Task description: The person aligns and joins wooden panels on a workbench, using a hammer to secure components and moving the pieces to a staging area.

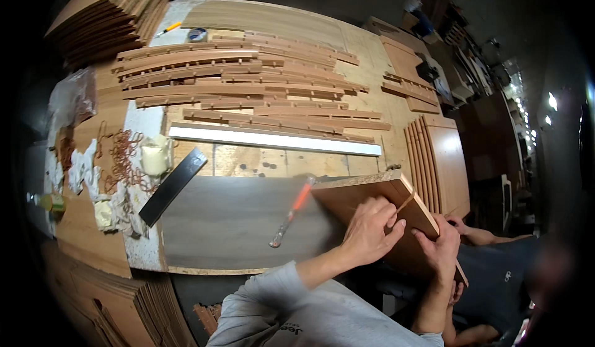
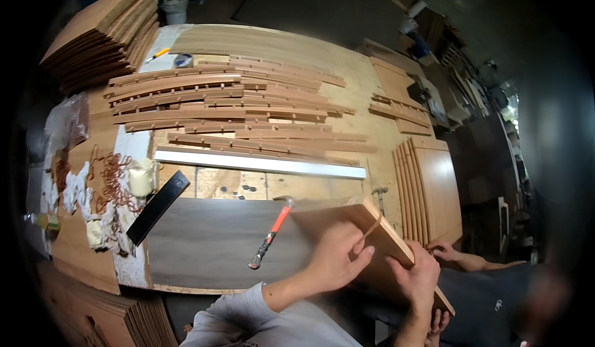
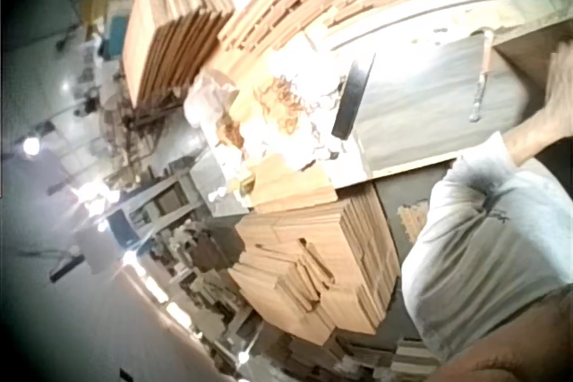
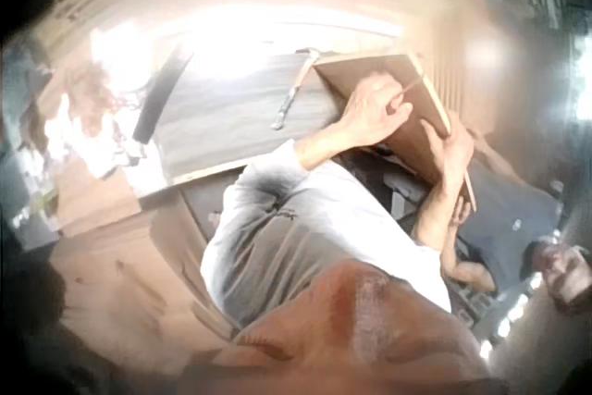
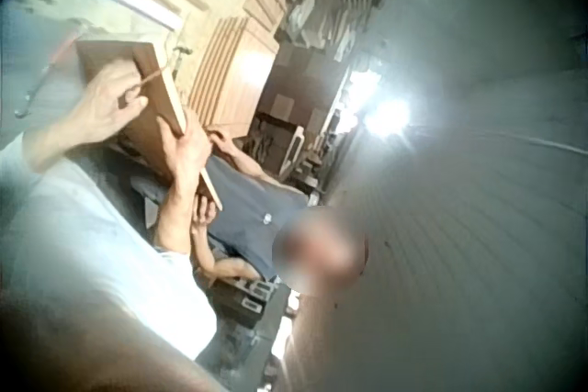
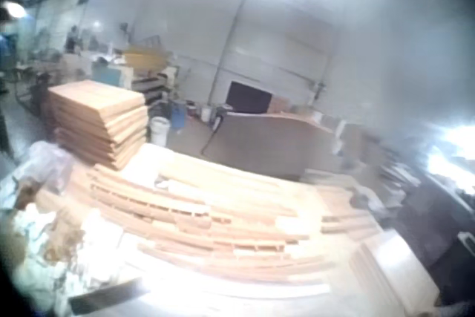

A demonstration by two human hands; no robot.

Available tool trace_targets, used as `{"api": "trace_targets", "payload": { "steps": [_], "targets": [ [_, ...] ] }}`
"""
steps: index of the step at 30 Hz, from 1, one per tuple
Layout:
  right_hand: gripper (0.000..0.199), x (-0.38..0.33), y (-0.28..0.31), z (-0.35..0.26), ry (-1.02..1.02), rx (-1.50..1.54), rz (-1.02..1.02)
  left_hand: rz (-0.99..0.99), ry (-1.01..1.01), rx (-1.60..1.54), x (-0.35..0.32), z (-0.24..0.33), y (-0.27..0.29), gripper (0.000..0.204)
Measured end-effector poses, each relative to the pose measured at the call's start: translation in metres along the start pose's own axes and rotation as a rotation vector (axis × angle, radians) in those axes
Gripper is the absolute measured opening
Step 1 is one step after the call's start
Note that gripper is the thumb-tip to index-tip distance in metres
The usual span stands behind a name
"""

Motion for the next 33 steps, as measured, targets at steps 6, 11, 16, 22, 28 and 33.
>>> {"api": "trace_targets", "payload": {
  "steps": [6, 11, 16, 22, 28, 33],
  "targets": [
    [0.036, -0.008, -0.001, -0.009, -0.091, -0.037, 0.009, -0.04, 0.193, -0.118, 0.039, -0.005, 0.055, 0.03],
    [0.035, -0.033, 0.015, -0.008, -0.056, 0.172, 0.117, 0.226, 0.666, -0.041, 0.017, -0.17, 0.095, 0.037],
    [0.035, -0.035, 0.006, 0.014, 0.08, 0.115, 0.048, 0.072, 0.528, 0.432, -0.059, -0.213, 0.144, 0.036],
    [0.036, -0.011, -0.017, 0.078, 0.053, 0.369, -0.07, -0.222, 0.571, 0.796, -0.082, -0.142, 0.282, 0.028],
    [0.032, -0.017, -0.008, 0.051, 0.161, 0.172, 0.008, 0.109, 0.632, 1.175, -0.11, -0.154, 0.452, 0.024],
    [0.041, -0.019, -0.003, 0.028, 0.086, 0.333, -0.017, -0.038, 1.01, 1.461, -0.094, -0.158, 0.53, 0.035]
  ]
}}
Point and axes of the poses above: each hand's wrist, its own x-axis towards the middle knuckle, its own y-axis out of the back of the hand, z = x × y, the point moved 6 cm from there along x, towards the middle knuckle, and after that the axes turned 14 degrees about x, right-handed, at the moved point
